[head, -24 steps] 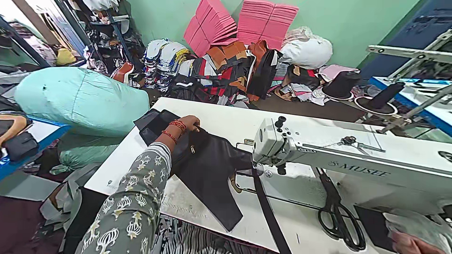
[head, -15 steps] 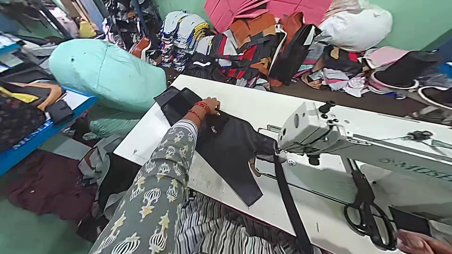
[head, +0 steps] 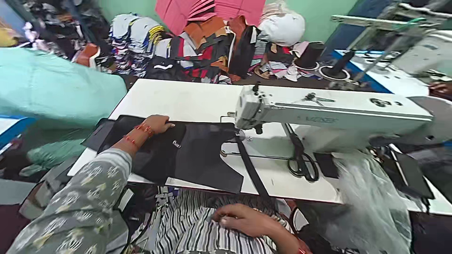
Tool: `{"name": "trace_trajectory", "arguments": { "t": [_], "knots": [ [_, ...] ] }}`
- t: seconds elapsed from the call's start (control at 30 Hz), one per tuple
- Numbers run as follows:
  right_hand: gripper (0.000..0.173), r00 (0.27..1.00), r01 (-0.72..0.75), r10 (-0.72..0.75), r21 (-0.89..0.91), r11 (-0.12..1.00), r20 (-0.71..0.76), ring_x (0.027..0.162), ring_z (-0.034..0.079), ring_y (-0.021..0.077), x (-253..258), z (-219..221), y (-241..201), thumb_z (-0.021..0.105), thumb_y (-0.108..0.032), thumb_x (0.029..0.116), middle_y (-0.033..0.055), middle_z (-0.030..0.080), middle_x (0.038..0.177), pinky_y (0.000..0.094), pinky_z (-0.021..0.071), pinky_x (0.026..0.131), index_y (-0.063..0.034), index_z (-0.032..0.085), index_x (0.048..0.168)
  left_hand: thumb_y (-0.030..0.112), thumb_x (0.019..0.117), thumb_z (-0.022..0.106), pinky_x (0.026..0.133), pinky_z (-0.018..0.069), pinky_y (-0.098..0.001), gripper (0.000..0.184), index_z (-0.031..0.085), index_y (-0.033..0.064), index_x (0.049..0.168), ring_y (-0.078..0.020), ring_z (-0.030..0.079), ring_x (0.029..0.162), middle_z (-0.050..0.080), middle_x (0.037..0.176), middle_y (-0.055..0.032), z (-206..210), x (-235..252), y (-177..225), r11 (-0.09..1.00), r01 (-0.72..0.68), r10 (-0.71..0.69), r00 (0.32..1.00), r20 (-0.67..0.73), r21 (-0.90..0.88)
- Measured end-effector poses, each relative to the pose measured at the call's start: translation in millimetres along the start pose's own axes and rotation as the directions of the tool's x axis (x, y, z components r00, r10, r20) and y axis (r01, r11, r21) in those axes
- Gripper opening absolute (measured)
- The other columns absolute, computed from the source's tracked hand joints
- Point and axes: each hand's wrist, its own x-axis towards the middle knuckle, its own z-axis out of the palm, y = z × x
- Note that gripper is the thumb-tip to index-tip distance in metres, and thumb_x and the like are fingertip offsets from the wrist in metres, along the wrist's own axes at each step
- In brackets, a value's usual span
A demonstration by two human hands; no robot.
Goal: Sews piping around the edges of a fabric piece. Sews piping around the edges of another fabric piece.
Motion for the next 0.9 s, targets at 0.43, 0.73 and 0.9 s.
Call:
{"name": "trace_trajectory", "arguments": {
  "t": [0.43, 0.73, 0.9],
  "knots": [
    [0.046, 0.99, 0.02, -0.021, 0.009, 1.0, 0.14, 0.117, 0.065, 0.0311, 79.7, 45.2, -28.5, 0.073, -0.019, 0.096, 0.028, 0.067, 0.122, 0.05, 0.046, 0.106, 0.011, 0.062, 0.129, 0.031, 0.1077, 0.054, 0.088, 0.0468, -0.0617, 0.041, 0.065, -0.0085, 0.11, -0.0411, 0.064, 0.093, 0.066, 0.096, -0.0281, 14.3, -125.7, 55.5, 0.91, 0.063, -0.096, 0.994, -0.06, -0.41],
    [0.13, 0.729, 0.659, -0.546, 0.204, 0.724, -0.413, 0.137, 0.048, 0.0065, 2.5, 39.3, -114.0, 0.07, -0.066, 0.0824, 0.0268, 0.04, 0.152, 0.0237, 0.0409, 0.112, 0.0199, 0.0, 0.151, 0.031, 0.1099, 0.047, 0.061, 0.0508, -0.0245, 0.038, 0.061, 0.0082, 0.083, -0.0032, 0.058, 0.061, 0.06, 0.068, 0.0042, -3.5, -155.5, 115.8, 0.317, -0.039, -0.507, 0.838, -0.204, -0.948],
    [0.071, 0.745, 0.363, -0.286, 0.008, 0.932, -0.602, 0.126, 0.06, 0.0149, -22.2, 25.1, -117.0, 0.061, -0.006, 0.0986, 0.0257, 0.057, 0.138, 0.0274, 0.0472, 0.108, 0.0149, 0.021, 0.153, 0.04, 0.1121, 0.035, 0.078, 0.0537, -0.035, 0.051, 0.064, -0.0012, 0.104, -0.0107, 0.064, 0.082, 0.065, 0.091, -0.0073, 20.0, -159.7, 147.2, 0.283, -0.095, -0.577, 0.778, -0.248, -0.955]
  ]
}}
